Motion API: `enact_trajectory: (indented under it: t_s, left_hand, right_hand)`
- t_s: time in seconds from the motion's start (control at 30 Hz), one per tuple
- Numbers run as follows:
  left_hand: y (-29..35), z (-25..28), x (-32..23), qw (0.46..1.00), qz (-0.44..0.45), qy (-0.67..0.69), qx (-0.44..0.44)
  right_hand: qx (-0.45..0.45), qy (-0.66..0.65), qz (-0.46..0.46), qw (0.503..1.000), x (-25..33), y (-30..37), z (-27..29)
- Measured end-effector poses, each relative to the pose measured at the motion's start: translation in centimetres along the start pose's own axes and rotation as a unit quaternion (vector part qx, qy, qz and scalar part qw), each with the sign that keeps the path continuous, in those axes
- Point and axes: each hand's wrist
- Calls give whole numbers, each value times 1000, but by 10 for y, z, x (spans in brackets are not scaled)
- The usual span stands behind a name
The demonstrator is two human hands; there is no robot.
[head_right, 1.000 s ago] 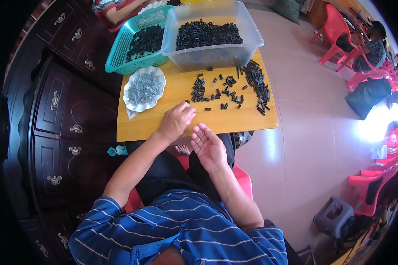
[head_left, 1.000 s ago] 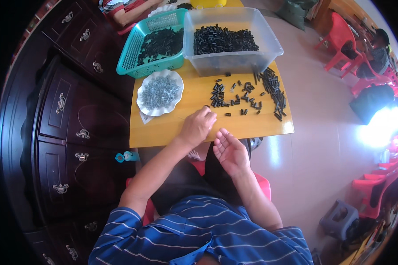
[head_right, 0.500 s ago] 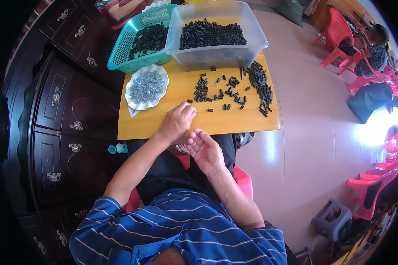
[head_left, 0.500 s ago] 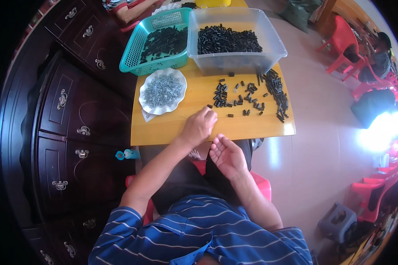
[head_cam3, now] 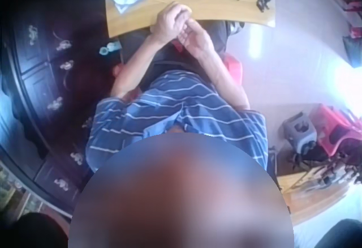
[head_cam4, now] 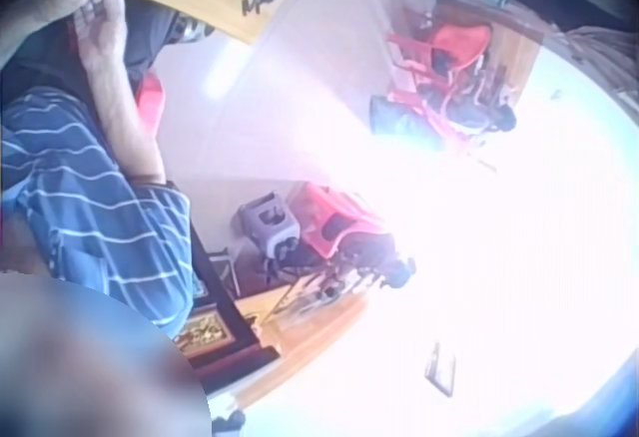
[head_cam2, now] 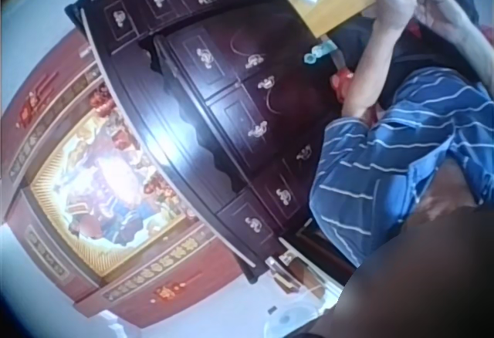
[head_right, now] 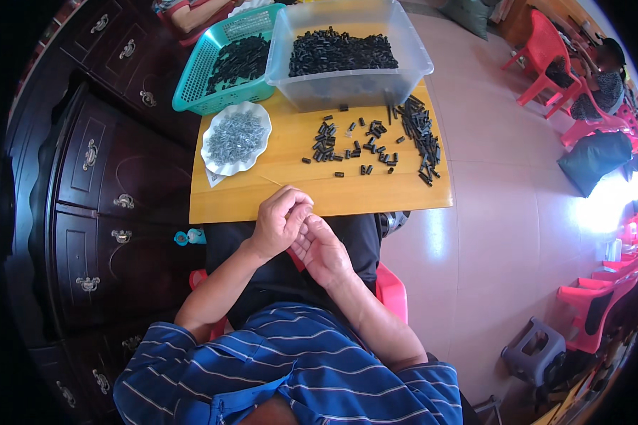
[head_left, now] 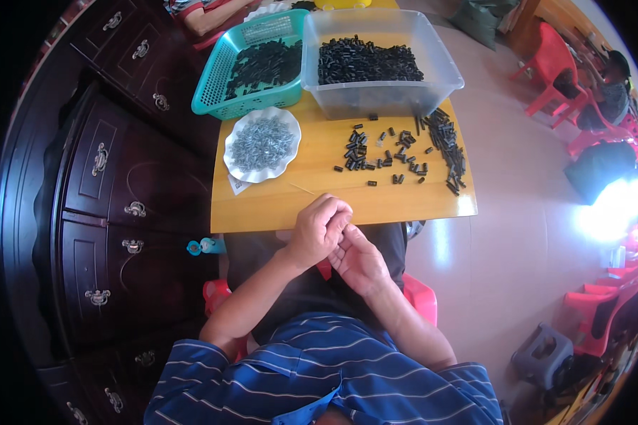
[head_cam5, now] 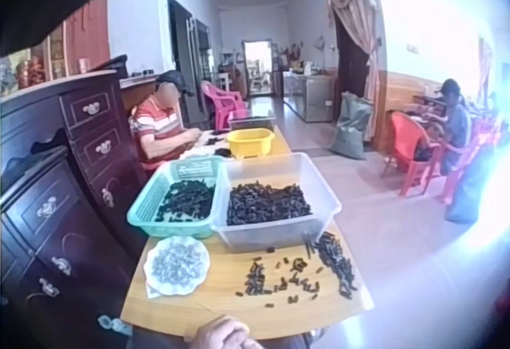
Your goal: Manually inserting small metal pins into plastic housings at a workbench.
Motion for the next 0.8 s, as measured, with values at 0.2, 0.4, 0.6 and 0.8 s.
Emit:
enact_trajectory:
  t_s: [0.2,0.4,0.6,0.8]
  left_hand:
    - [3,-1,-5,998,-57,-30,-28]
    - [2,-8,-15,998,-31,26,-54]
    - [10,-18,-15,992,-8,79,-95]
    - [20,-18,-10,948,168,266,-54]
  right_hand:
    - [45,74,107,990,-9,-2,9]
    - [21,121,256,959,-14,2,-4]
    - [26,117,258,959,-12,3,-6]
    - [35,141,289,946,-10,7,-13]
Point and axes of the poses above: each hand's wrist, its own y-axis away from the middle knuckle, its own z-axis out of the back of the hand, x = y × z, and after that the axes turned 3 degrees about -x, right-handed
